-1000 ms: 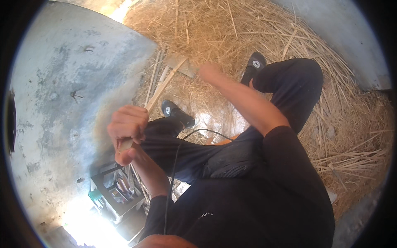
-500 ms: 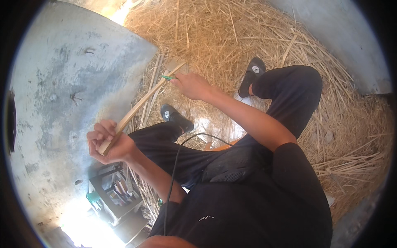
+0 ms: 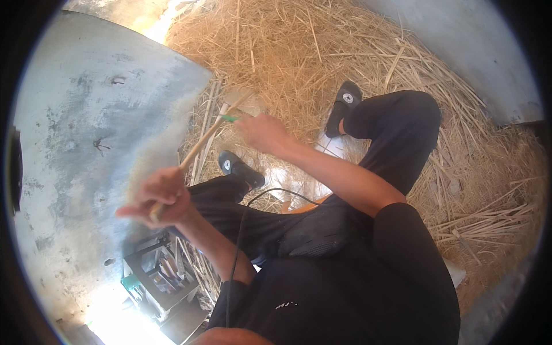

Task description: The person peels layers of bark or shavings from a long wooden stick using a small green-handled blade.

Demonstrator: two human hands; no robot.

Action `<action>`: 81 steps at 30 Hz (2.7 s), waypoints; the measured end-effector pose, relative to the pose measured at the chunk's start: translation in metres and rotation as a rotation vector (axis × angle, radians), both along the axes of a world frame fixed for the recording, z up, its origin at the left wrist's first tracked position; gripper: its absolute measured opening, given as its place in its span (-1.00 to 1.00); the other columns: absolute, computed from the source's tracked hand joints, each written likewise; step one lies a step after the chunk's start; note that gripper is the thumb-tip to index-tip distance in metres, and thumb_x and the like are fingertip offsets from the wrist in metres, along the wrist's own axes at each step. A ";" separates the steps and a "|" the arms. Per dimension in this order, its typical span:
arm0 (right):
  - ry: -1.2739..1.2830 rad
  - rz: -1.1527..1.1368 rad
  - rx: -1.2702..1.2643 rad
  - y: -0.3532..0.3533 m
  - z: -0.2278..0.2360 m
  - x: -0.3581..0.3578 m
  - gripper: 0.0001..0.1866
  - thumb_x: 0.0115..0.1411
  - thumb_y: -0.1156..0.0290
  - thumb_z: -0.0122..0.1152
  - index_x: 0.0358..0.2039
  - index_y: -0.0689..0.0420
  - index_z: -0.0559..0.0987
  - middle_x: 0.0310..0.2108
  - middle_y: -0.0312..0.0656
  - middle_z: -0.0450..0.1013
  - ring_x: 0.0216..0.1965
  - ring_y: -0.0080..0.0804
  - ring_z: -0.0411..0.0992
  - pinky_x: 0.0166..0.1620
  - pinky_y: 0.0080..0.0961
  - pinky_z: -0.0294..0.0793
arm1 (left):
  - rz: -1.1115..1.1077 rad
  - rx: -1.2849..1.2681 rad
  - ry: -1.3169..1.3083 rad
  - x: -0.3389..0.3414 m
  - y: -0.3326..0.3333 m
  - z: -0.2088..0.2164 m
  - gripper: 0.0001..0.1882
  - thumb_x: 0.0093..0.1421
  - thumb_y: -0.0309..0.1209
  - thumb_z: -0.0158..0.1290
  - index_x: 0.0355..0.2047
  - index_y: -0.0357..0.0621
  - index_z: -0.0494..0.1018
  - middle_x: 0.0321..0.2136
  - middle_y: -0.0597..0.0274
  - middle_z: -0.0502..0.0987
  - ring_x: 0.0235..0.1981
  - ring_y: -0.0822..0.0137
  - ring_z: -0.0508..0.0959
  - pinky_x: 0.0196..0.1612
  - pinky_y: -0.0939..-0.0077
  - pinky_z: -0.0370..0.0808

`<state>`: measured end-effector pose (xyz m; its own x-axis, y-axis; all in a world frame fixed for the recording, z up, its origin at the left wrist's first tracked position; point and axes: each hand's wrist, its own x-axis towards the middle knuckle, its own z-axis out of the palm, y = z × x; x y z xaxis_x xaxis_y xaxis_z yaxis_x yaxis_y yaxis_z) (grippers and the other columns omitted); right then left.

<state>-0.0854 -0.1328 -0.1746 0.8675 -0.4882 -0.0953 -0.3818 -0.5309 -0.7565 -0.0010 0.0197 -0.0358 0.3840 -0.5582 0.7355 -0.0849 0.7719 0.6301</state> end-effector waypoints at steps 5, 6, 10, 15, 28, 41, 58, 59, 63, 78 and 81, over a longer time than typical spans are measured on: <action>-0.308 0.049 0.144 0.018 0.051 -0.011 -0.54 0.33 0.08 -0.28 -0.32 0.21 0.46 -0.63 0.12 0.39 -0.55 0.09 0.43 -0.41 -0.04 0.41 | 0.123 0.104 -0.153 -0.016 0.007 0.038 -0.15 0.13 0.39 -0.46 -0.82 -0.20 0.19 -0.91 0.38 0.04 -0.90 0.51 -0.01 -0.83 0.59 -0.11; -0.408 0.026 0.073 0.021 0.033 -0.009 -0.55 0.33 0.08 -0.27 -0.32 0.21 0.46 -0.66 0.10 0.37 -0.58 0.06 0.42 -0.45 -0.06 0.40 | 0.124 0.127 -0.168 -0.016 0.005 0.039 -0.14 0.11 0.40 -0.44 -0.82 -0.21 0.18 -0.91 0.38 0.04 -0.90 0.51 -0.01 -0.83 0.60 -0.11; -0.072 0.072 -0.032 0.010 -0.016 -0.003 -0.63 0.31 0.19 -0.22 -0.36 0.21 0.46 -0.70 0.04 0.36 -0.62 -0.06 0.43 -0.52 -0.17 0.41 | 0.109 0.228 -0.140 -0.017 0.010 0.045 -0.34 0.15 0.05 -0.16 -0.84 -0.31 0.23 -0.94 0.28 0.13 -0.94 0.48 0.11 -0.87 0.63 0.00; -0.252 0.085 0.139 0.022 0.034 -0.013 -0.63 0.31 0.19 -0.20 -0.38 0.22 0.48 -0.72 0.08 0.36 -0.64 -0.05 0.41 -0.53 -0.15 0.39 | 0.090 0.205 -0.100 -0.021 0.009 0.050 -0.42 0.07 -0.06 -0.10 -0.85 -0.33 0.23 -0.95 0.26 0.13 -0.94 0.46 0.08 -0.87 0.60 0.00; -0.325 0.011 -0.059 0.027 0.007 -0.014 -0.51 0.30 0.07 -0.18 -0.53 0.24 0.44 -0.75 0.09 0.35 -0.68 0.05 0.40 -0.57 -0.11 0.37 | -0.023 0.188 -0.227 -0.019 -0.001 0.055 -0.51 0.01 -0.18 -0.05 -0.86 -0.34 0.24 -0.94 0.26 0.13 -0.94 0.43 0.08 -0.86 0.55 -0.01; -0.191 0.013 0.135 0.027 -0.018 -0.012 -0.55 0.30 0.11 -0.26 -0.38 0.23 0.46 -0.67 0.12 0.39 -0.52 0.13 0.43 -0.42 -0.06 0.41 | 0.065 0.016 -0.280 -0.021 -0.002 0.047 -0.45 0.16 -0.18 -0.14 -0.87 -0.32 0.21 -0.95 0.28 0.12 -0.95 0.45 0.09 -0.88 0.62 0.00; -0.088 -0.017 0.740 0.013 -0.053 0.011 -0.48 0.30 -0.12 -0.32 -0.47 0.10 0.31 -0.80 -0.32 0.17 -0.82 -0.47 0.16 -0.75 -0.48 0.14 | 0.097 0.161 -0.272 -0.022 0.007 0.060 -0.53 0.12 -0.30 -0.20 -0.89 -0.25 0.17 -0.94 0.25 0.13 -0.91 0.40 0.10 -0.83 0.53 0.01; 0.034 0.059 1.239 0.007 -0.046 0.007 -0.46 0.29 -0.16 -0.34 -0.48 0.08 0.30 -0.81 -0.41 0.10 -0.84 -0.59 0.07 -0.77 -0.57 0.06 | 0.107 0.165 -0.260 -0.022 0.010 0.059 -0.54 0.12 -0.30 -0.20 -0.89 -0.24 0.16 -0.94 0.25 0.13 -0.91 0.40 0.10 -0.83 0.53 0.01; -0.086 0.002 1.316 0.005 -0.032 -0.007 -0.44 0.29 -0.16 -0.38 -0.50 0.09 0.29 -0.80 -0.45 0.02 -0.81 -0.64 -0.02 -0.75 -0.62 -0.05 | 0.093 0.168 -0.211 -0.028 0.013 0.055 -0.55 0.10 -0.32 -0.20 -0.89 -0.20 0.11 -0.93 0.29 0.10 -0.88 0.40 0.10 -0.82 0.53 -0.01; 0.338 -0.027 -0.060 -0.027 -0.168 -0.065 -0.58 0.13 0.31 -0.08 -0.02 0.21 0.43 -0.25 0.09 0.48 -0.17 -0.01 0.47 -0.15 -0.14 0.45 | 0.035 0.076 -0.177 -0.024 0.019 0.050 -0.54 0.07 -0.31 -0.14 -0.91 -0.14 0.03 -0.94 0.35 0.03 -0.93 0.48 0.00 -0.83 0.58 -0.06; 0.076 -0.126 0.037 -0.025 -0.150 -0.024 -0.66 0.27 0.24 -0.24 -0.22 0.24 0.40 -0.49 0.09 0.43 -0.39 -0.03 0.46 -0.31 -0.13 0.41 | 0.045 0.080 -0.184 -0.019 0.014 0.050 -0.54 0.07 -0.30 -0.15 -0.90 -0.17 0.07 -0.93 0.33 0.05 -0.92 0.48 0.02 -0.84 0.58 -0.07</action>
<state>-0.1097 -0.1575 -0.3241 0.7893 -0.5875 -0.1783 -0.5004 -0.4472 -0.7414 -0.0203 0.0336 0.0141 0.2731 -0.6028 0.7497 -0.2378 0.7128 0.6598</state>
